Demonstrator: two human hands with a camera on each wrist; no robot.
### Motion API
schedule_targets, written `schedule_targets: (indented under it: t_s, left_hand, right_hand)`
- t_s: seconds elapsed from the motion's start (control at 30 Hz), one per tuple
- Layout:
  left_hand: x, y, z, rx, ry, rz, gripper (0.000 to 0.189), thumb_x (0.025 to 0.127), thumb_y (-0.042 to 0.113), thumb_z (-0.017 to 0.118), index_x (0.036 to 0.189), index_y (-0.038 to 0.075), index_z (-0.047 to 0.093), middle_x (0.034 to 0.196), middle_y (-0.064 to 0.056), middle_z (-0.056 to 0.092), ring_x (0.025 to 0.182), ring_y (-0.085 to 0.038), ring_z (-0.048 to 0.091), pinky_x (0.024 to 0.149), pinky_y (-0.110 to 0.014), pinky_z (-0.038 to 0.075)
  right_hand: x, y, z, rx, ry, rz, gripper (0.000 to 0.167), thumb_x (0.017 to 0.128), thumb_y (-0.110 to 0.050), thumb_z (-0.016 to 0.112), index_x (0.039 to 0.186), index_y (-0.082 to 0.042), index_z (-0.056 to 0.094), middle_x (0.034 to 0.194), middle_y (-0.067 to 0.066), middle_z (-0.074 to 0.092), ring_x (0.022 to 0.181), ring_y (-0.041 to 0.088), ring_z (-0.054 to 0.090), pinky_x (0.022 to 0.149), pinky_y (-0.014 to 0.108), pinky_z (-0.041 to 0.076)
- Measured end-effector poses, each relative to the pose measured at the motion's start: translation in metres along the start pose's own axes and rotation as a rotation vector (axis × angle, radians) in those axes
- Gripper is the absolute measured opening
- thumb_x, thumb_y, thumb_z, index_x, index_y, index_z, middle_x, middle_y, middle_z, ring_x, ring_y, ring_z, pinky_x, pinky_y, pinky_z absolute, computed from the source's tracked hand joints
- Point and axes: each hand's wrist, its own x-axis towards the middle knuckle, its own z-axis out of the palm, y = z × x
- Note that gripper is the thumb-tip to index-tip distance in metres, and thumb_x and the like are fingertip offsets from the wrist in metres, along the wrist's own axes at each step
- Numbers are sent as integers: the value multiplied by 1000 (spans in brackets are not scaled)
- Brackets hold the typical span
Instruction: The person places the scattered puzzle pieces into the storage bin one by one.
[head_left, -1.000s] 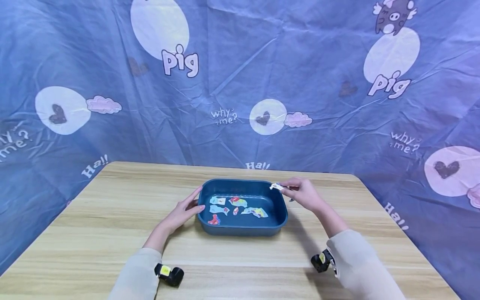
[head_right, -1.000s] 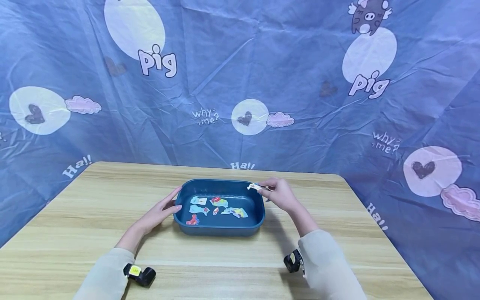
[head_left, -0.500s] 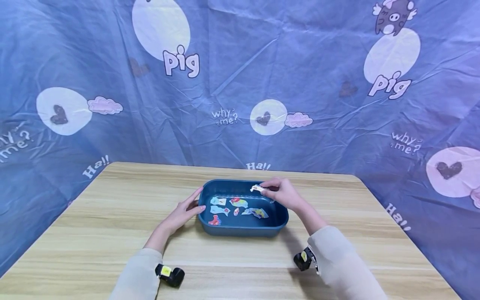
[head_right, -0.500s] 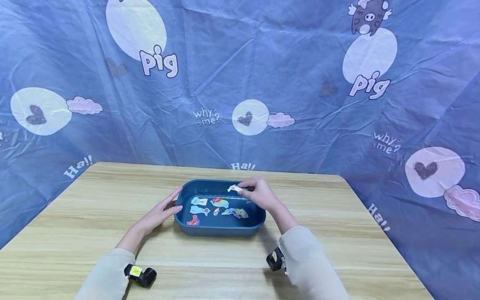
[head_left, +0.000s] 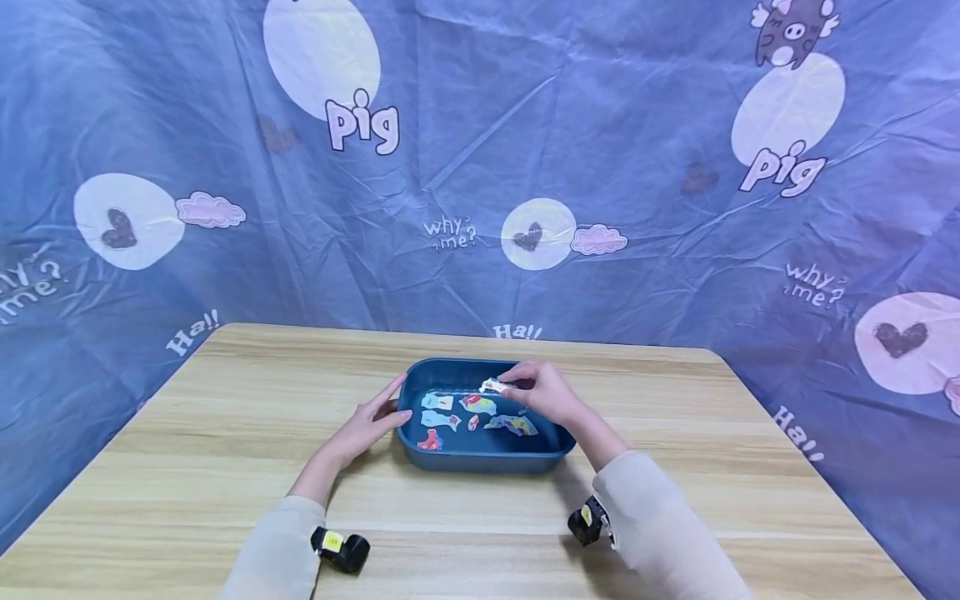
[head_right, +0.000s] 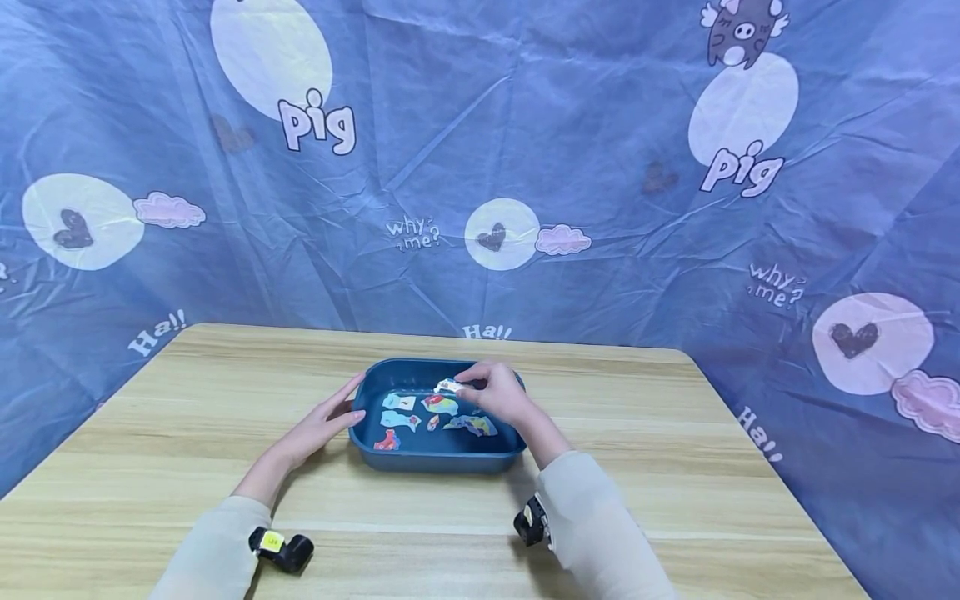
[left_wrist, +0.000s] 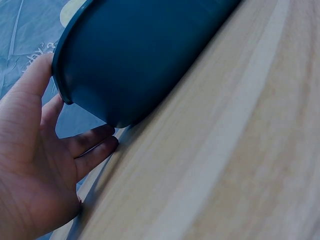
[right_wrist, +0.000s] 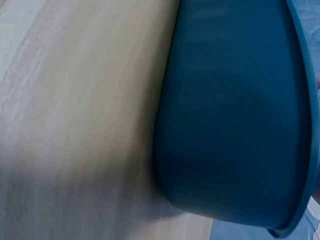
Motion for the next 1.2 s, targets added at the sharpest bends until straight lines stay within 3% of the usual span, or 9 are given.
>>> schedule_targets:
  t_s: [0.3, 0.47, 0.93, 1.2]
  left_hand:
    - [0, 1, -2, 4, -7, 0, 64, 84, 31, 55, 138, 27, 21, 123, -18, 44, 114, -26, 39, 97, -49, 15]
    - [0, 1, -2, -4, -12, 3, 63, 84, 31, 55, 138, 27, 21, 124, -19, 43, 115, -27, 38, 96, -47, 20]
    - [0, 1, 0, 5, -7, 6, 63, 84, 28, 55, 138, 26, 22, 122, -18, 45, 113, -25, 41, 94, -43, 27]
    - [-1, 3, 0, 2, -2, -1, 61, 86, 22, 54, 138, 26, 21, 122, -18, 45, 114, -26, 40, 95, -45, 24]
  right_hand:
    - [2, -2, 11, -9, -28, 6, 19, 76, -10, 66, 93, -3, 67, 87, 3, 60, 78, 15, 53, 65, 24, 46]
    - [4, -3, 17, -14, -50, 26, 19, 77, -14, 66, 93, -5, 68, 90, 3, 60, 81, 16, 53, 68, 25, 45]
    - [3, -1, 29, -21, -102, 44, 17, 75, -10, 66, 92, -5, 68, 86, 0, 59, 73, 13, 49, 59, 23, 44]
    - [3, 0, 34, -20, -147, 17, 14, 74, -11, 68, 87, -7, 69, 83, -2, 60, 75, 13, 51, 61, 23, 44]
